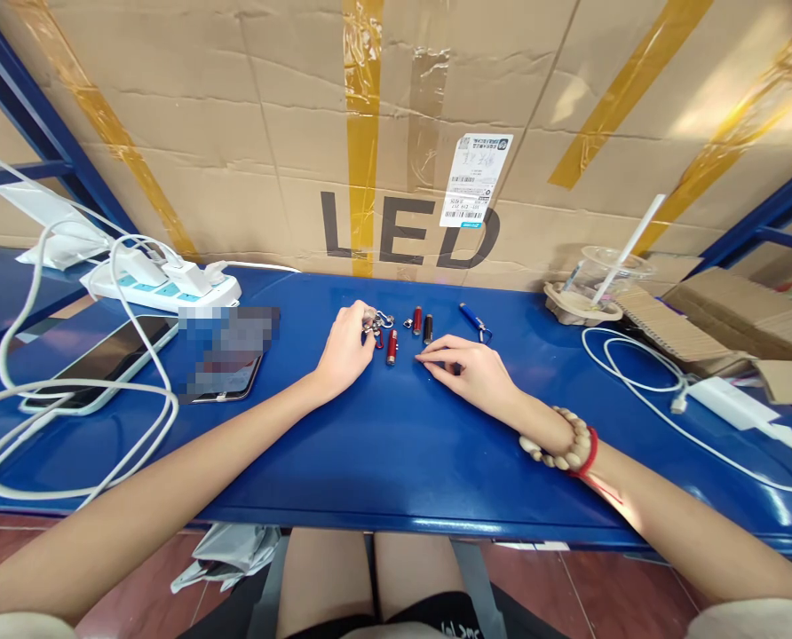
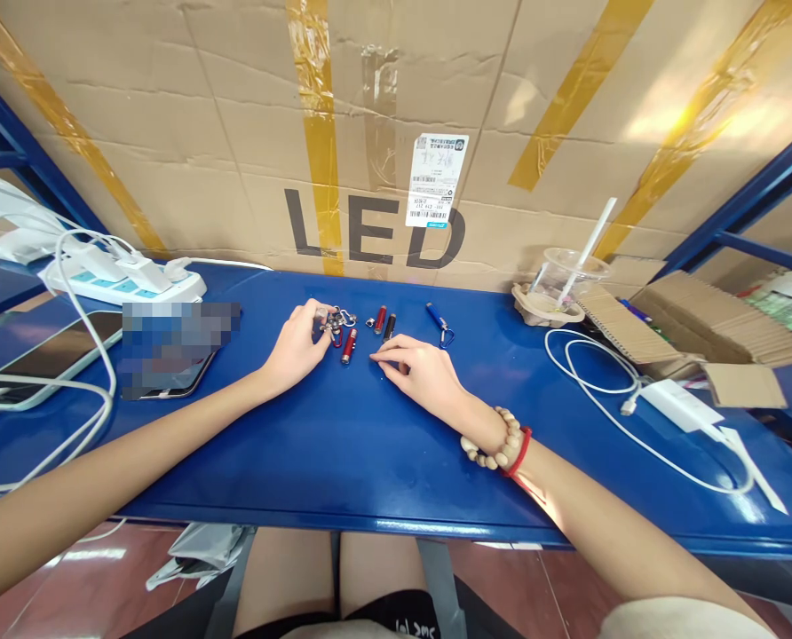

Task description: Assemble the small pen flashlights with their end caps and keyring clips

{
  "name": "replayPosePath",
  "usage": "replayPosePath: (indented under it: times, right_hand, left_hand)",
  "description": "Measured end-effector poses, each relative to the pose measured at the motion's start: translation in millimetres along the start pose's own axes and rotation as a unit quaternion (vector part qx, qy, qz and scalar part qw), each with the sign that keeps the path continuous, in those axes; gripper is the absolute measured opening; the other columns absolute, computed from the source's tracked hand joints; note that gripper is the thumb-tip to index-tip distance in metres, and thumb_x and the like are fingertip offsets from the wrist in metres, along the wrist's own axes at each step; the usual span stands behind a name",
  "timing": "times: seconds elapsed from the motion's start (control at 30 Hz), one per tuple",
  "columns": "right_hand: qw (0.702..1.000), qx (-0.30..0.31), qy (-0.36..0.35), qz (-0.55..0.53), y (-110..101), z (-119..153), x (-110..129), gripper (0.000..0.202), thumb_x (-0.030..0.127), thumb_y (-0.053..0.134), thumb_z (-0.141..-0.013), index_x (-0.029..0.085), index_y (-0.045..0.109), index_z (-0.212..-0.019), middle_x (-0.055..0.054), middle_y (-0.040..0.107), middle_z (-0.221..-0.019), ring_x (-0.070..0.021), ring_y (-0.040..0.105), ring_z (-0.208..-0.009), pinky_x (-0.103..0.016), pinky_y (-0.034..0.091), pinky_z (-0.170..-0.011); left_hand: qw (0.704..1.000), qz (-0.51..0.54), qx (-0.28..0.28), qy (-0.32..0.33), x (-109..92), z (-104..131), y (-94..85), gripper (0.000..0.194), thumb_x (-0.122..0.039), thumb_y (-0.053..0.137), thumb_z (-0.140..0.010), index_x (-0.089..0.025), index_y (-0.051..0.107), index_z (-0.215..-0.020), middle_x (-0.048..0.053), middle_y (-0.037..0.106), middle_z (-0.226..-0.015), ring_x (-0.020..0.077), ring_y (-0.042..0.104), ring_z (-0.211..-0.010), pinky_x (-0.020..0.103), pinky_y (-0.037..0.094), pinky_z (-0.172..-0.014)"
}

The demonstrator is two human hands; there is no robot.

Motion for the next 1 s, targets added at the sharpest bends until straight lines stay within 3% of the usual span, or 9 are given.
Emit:
replayPosePath:
  times: [0.23, 0.6, 0.8, 0.9, 1.0]
  right_hand:
    - [1.0, 0.0, -0.007, 0.004, 0.5, 0.7, 0.6, 0.021, 0.021, 0.054, -0.083, 0.022, 0.072, -0.092, -0.002, 0.068, -0.1, -0.0068, 0.053, -0.053, -0.021, 0.041, -0.052]
    - [1.0, 0.009, 0.0, 0.0, 0.1, -0.5, 2.1, 0.02, 0.029, 0.054, -0.085, 0.022, 0.07, -0.095, -0.003, 0.068, -0.095, -0.0073, 0.052, -0.052, -0.022, 0.039, -0.051]
    - [1.0, 0.009, 0.016, 0.003, -0.6, -0.8, 2.8, 0.024, 0.035, 0.053, -0.086, 0.023, 0.07, -0.098, -0.003, 0.068, -0.09, -0.009, 0.053, -0.054, -0.023, 0.038, -0.051]
    - [0.998, -0.011, 0.035, -0.047, -1.4, -1.1, 3.1, 0.03, 0.037, 0.054, -0.085, 0.023, 0.066, -0.108, -0.004, 0.067, -0.092, -0.0099, 0.054, -0.054, -0.024, 0.042, -0.054]
    - [0.984, -0.013, 0.054, -0.168, -0.7, -1.3, 3.8, 0.033, 0.041, 0.053, -0.085, 0.022, 0.066, -0.108, -0.006, 0.065, -0.093, -0.0096, 0.055, -0.052, -0.025, 0.046, -0.053]
  left_hand:
    - [0.997, -0.058, 0.057, 0.019, 0.1, 2.1, 3.0, 0.01, -0.009, 0.043, -0.081, -0.019, 0.043, -0.079, 0.006, 0.057, -0.084, 0.0211, 0.048, -0.086, 0.035, 0.044, -0.075]
    - [1.0, -0.016, 0.018, 0.008, -4.8, 2.0, -0.6, 0.008, -0.016, 0.054, -0.08, -0.019, 0.046, -0.079, 0.002, 0.055, -0.08, 0.0179, 0.049, -0.082, 0.03, 0.043, -0.069]
    - [0.994, 0.059, 0.034, 0.085, -22.2, 7.2, -4.5, 0.011, -0.027, 0.058, -0.081, -0.02, 0.049, -0.081, 0.0, 0.054, -0.081, 0.0148, 0.049, -0.081, 0.026, 0.043, -0.071]
    - [0.985, 0.095, 0.072, 0.128, -29.3, 11.8, -3.9, 0.014, -0.032, 0.058, -0.082, -0.02, 0.05, -0.082, 0.0, 0.054, -0.079, 0.0136, 0.049, -0.077, 0.026, 0.042, -0.071]
    - [0.978, 0.134, 0.087, 0.133, -33.3, 14.8, -3.5, 0.017, -0.034, 0.059, -0.081, -0.02, 0.05, -0.081, 0.0, 0.056, -0.081, 0.0129, 0.049, -0.075, 0.026, 0.042, -0.072]
Point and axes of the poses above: each hand's wrist, its own z-axis away from the middle knuckle, its own y-axis out of the palm, x = y × z, the point moved 2 cm from there along -z, towards the middle knuckle
